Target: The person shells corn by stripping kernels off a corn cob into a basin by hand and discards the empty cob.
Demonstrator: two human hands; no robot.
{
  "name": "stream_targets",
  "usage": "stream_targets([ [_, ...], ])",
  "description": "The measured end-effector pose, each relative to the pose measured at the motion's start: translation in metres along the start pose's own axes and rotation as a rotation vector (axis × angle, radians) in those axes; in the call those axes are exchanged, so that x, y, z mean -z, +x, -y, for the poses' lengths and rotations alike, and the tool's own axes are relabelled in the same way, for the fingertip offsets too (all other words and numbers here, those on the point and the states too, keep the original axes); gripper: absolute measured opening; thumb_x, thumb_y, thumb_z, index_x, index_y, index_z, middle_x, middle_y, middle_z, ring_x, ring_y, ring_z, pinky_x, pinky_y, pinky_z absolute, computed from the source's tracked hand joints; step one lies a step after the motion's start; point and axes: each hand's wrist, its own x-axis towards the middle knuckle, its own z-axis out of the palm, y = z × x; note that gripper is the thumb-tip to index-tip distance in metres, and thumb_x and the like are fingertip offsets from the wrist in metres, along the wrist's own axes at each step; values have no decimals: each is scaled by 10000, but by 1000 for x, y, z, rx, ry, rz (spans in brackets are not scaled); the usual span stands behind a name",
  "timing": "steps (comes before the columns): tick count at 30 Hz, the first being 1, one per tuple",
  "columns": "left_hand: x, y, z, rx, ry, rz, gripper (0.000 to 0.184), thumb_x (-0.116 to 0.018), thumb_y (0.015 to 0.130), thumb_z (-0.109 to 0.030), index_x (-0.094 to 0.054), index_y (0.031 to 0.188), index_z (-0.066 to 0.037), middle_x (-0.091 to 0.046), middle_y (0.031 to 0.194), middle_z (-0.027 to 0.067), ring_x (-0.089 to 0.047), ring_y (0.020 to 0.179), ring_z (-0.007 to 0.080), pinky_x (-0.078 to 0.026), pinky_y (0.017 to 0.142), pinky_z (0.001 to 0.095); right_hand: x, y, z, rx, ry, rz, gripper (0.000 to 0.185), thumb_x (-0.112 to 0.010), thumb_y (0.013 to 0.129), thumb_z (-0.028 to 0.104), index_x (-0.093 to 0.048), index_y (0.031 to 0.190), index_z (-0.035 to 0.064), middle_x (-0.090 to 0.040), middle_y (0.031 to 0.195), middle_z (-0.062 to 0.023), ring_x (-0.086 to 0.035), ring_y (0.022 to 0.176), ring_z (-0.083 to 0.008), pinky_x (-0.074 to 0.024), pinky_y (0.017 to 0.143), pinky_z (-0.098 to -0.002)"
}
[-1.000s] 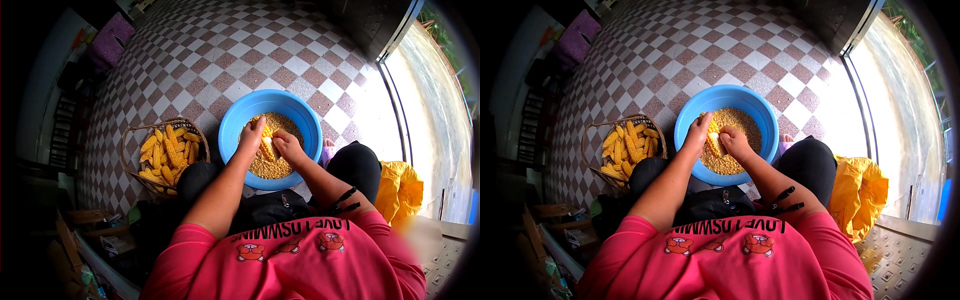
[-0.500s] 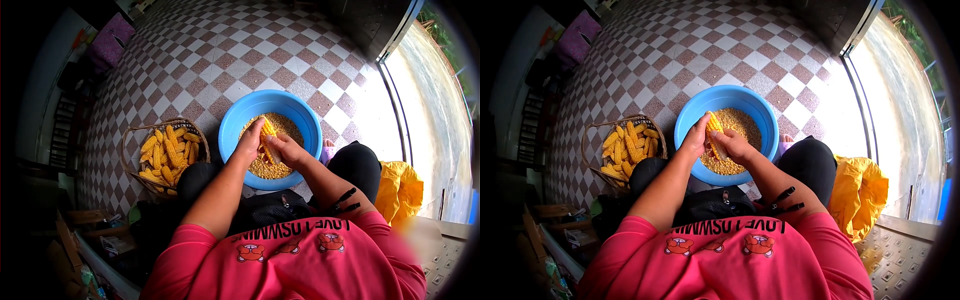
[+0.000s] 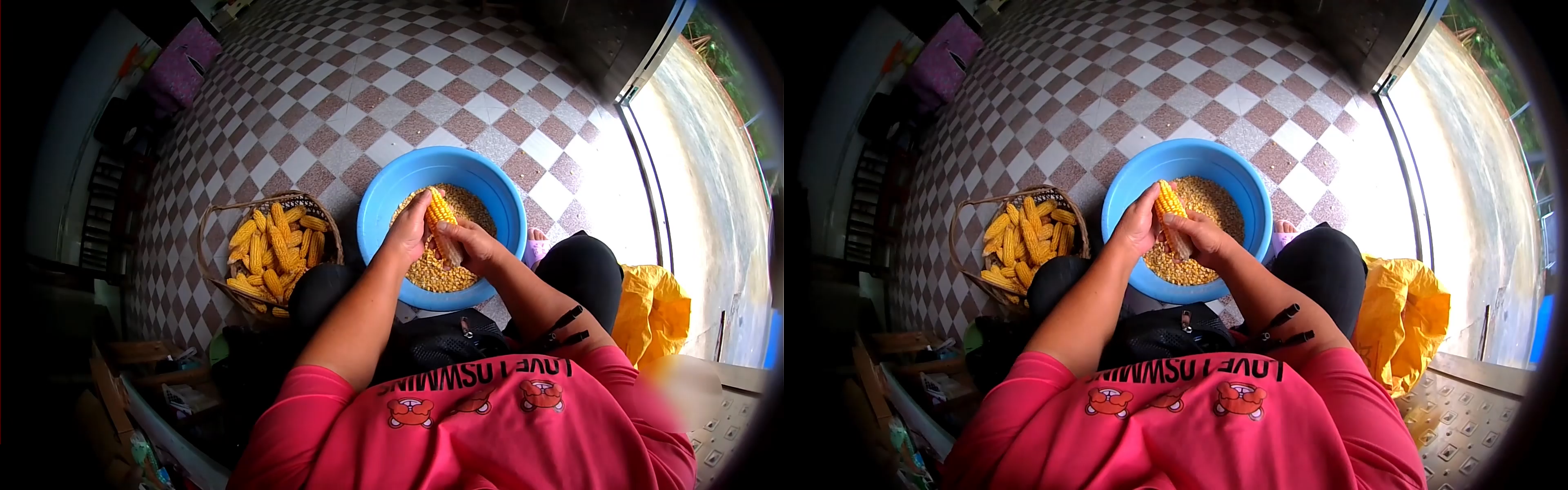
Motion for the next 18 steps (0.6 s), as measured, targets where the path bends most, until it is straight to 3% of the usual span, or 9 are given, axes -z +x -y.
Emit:
stream_targets([
  [8, -4, 4, 7, 9, 23, 32, 344, -395, 957, -284, -462, 1163, -17, -529, 1049, 107, -531, 978, 211, -442, 868, 359, -9, -5, -1, 72, -71, -89, 337, -662, 774, 144, -483, 1045, 52, -554, 801, -67, -566, 623, -169, -477, 515, -290],
  [10, -5, 4, 7, -3, 30, 61, 328, -399, 957, -265, -454, 1165, -17, -521, 1063, 112, -528, 993, 214, -437, 881, 365, -14, -8, 3, 107, -245, -236, 359, -669, 747, 91, -469, 1043, 57, -544, 788, -64, -553, 575, -162, -471, 500, -280],
  [13, -7, 4, 6, -35, 50, 60, 325, -397, 958, -257, -445, 1173, -17, -515, 1071, 118, -529, 997, 216, -437, 885, 369, -13, -5, 1, 139, -310, -282, 389, -664, 722, 37, -485, 1067, 32, -547, 767, -73, -527, 509, -142, -441, 440, -253],
  [17, -5, 4, 0, -28, -3, 34, 297, -403, 955, -244, -469, 1130, -13, -543, 1027, 118, -537, 982, 217, -443, 866, 370, -2, 0, 3, 162, -353, -164, 403, -684, 751, 148, -481, 1083, 42, -545, 771, -60, -541, 552, -142, -441, 465, -261],
  [18, -3, 4, -2, -39, 20, 53, 294, -402, 953, -269, -485, 1114, -38, -556, 1002, 110, -541, 955, 210, -451, 833, 358, -2, -1, 4, 130, -217, -106, 399, -672, 774, 218, -486, 1082, 46, -552, 775, -59, -548, 573, -146, -447, 487, -267],
])
